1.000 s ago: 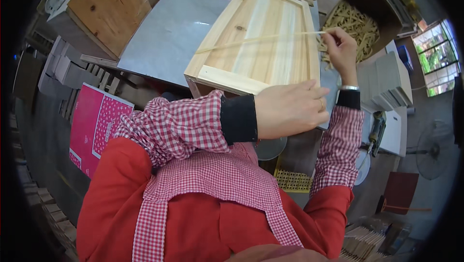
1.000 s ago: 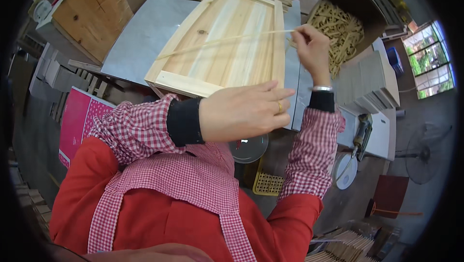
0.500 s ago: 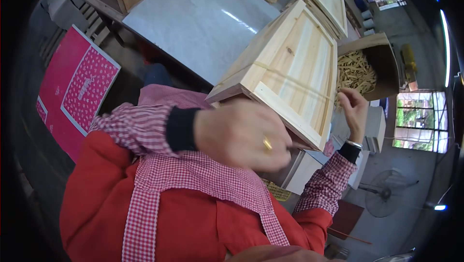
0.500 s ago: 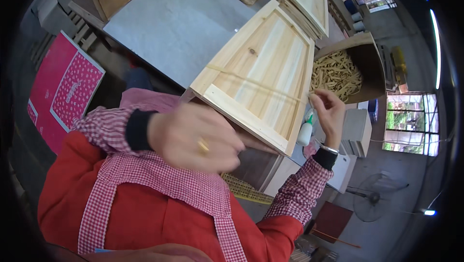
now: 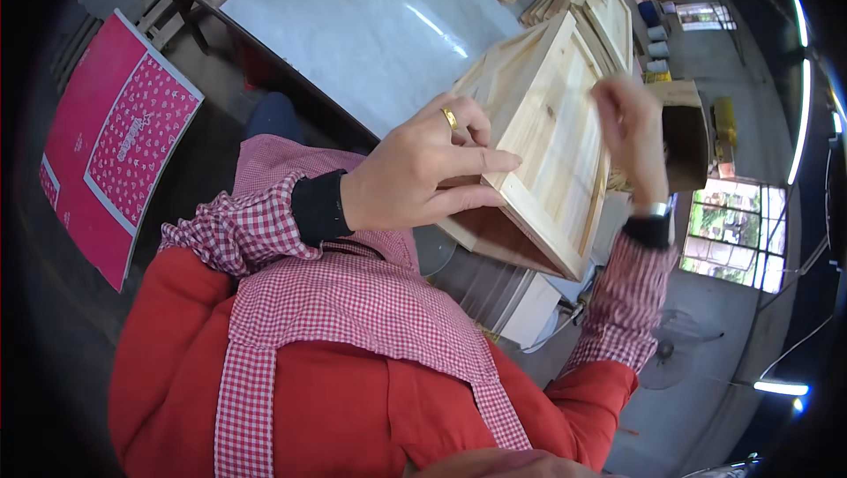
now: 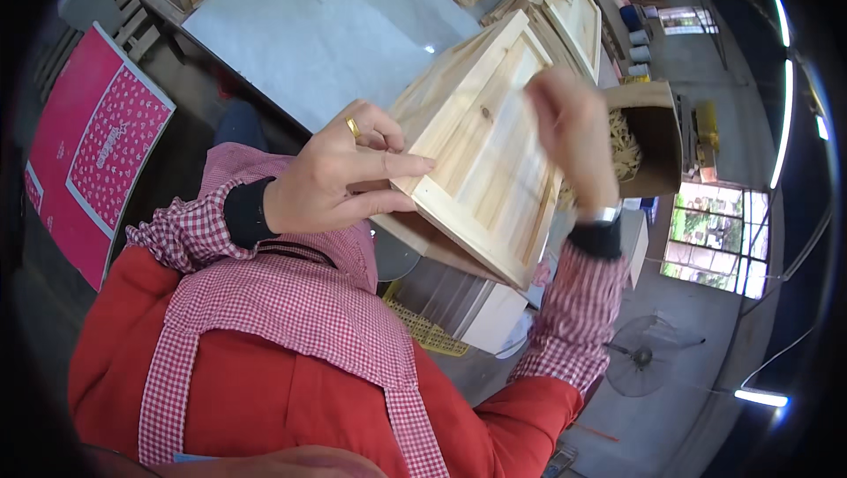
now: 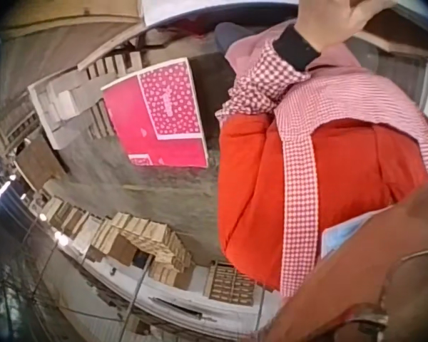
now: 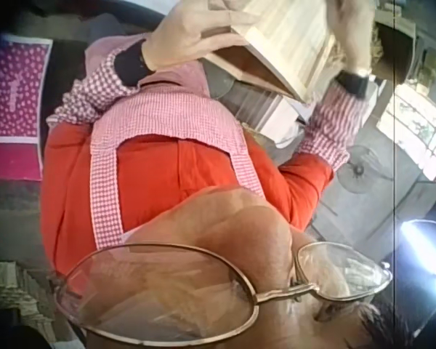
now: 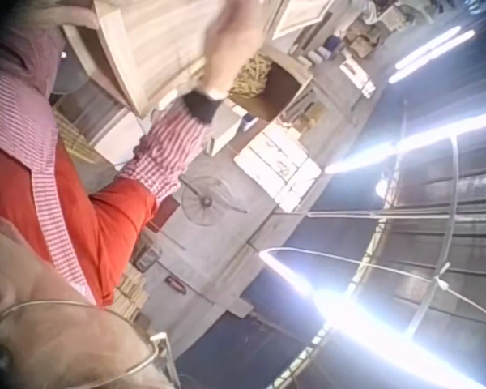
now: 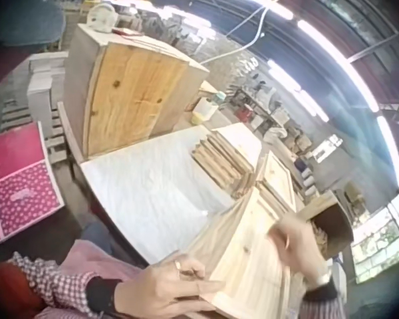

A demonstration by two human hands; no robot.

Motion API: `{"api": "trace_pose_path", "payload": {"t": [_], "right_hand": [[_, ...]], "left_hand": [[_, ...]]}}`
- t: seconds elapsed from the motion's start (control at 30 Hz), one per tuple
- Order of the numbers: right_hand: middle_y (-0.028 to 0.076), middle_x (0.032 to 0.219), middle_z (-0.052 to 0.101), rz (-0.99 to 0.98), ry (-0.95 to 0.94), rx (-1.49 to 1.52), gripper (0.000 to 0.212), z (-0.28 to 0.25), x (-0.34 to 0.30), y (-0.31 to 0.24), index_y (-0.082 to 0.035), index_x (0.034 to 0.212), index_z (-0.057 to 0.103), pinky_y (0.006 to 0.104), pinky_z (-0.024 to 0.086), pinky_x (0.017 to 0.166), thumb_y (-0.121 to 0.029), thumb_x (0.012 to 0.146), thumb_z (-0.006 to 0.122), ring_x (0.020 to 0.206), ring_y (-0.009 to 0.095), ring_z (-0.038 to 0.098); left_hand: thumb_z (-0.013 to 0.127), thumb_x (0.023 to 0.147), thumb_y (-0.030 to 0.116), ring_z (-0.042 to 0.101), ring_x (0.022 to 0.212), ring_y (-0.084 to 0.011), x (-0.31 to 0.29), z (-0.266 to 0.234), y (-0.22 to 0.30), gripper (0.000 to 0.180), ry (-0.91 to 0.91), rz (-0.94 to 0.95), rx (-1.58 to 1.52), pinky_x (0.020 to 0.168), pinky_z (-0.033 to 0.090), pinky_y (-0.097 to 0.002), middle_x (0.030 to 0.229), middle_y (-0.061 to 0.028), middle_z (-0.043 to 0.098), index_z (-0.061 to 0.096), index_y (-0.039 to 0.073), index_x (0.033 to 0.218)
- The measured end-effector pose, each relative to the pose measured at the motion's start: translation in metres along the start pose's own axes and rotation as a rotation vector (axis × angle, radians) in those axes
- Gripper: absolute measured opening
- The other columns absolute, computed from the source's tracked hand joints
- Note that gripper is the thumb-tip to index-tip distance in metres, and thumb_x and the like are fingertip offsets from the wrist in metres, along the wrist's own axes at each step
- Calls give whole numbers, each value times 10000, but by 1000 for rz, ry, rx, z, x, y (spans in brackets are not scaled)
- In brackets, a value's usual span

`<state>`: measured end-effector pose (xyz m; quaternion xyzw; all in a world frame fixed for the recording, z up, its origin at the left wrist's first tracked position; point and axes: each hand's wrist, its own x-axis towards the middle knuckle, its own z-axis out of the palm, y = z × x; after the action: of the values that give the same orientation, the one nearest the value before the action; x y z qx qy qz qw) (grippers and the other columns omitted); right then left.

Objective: Assembling wooden crates by applying wood glue to boards and fitting them together.

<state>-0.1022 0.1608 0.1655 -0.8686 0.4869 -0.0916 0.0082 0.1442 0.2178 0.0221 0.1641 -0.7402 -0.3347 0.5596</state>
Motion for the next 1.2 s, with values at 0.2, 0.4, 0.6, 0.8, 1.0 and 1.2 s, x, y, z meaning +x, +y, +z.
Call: {"api": "trace_pose_path", "payload": {"t": [0.2, 0.4, 0.6, 0.8, 1.0, 1.2], "right_hand": [[48, 657, 552, 159, -226, 20, 170, 15, -9, 43, 23, 847, 599, 248, 378, 525, -138, 889, 633, 584, 79, 471], [-16, 630, 544, 410, 374, 145, 235, -1, -116, 117, 7, 833, 616, 238, 375, 523, -218, 895, 645, 580, 52, 463], [145, 685, 631, 838, 494, -27, 230, 88, -247, 208, -25, 897, 681, 343, 495, 620, -240, 817, 666, 640, 256, 636], [195, 824, 668, 961, 604, -79, 241, 164, -228, 267, -9, 895, 688, 432, 518, 716, -225, 802, 634, 777, 356, 653], [220, 928, 673, 1376, 429, -185, 266, 191, -214, 332, -27, 894, 697, 478, 516, 782, -257, 821, 584, 892, 405, 645], [229, 922, 676, 1368, 568, 26, 267, 146, -197, 330, -23, 940, 700, 441, 518, 770, -246, 808, 635, 880, 374, 656]], "left_hand": [[634, 805, -21, 513, 1017, -204, 7, -15, 4, 368, -175, -160, -83, 755, 494, -274, 1145, -137, 472, 624, 2, 1172], [643, 798, -14, 524, 1070, -227, 2, -15, 7, 496, -164, -394, -168, 867, 464, -300, 1188, -140, 474, 518, -54, 1277], [621, 809, 1, 505, 1096, -223, 4, -18, 8, 466, -216, -264, 24, 907, 442, -313, 1203, -148, 493, 539, -47, 1265], [629, 797, 22, 501, 1105, -216, 1, -22, 4, 452, -153, -270, 30, 942, 410, -314, 1197, -141, 502, 563, -37, 1241], [631, 778, 18, 497, 1119, -217, -10, -17, 2, 461, -88, -350, 10, 952, 401, -310, 1195, -133, 506, 576, -19, 1234], [634, 769, 21, 496, 1141, -221, -15, -15, 9, 522, -78, -408, -101, 967, 404, -326, 1215, -137, 502, 531, -32, 1278]]}}
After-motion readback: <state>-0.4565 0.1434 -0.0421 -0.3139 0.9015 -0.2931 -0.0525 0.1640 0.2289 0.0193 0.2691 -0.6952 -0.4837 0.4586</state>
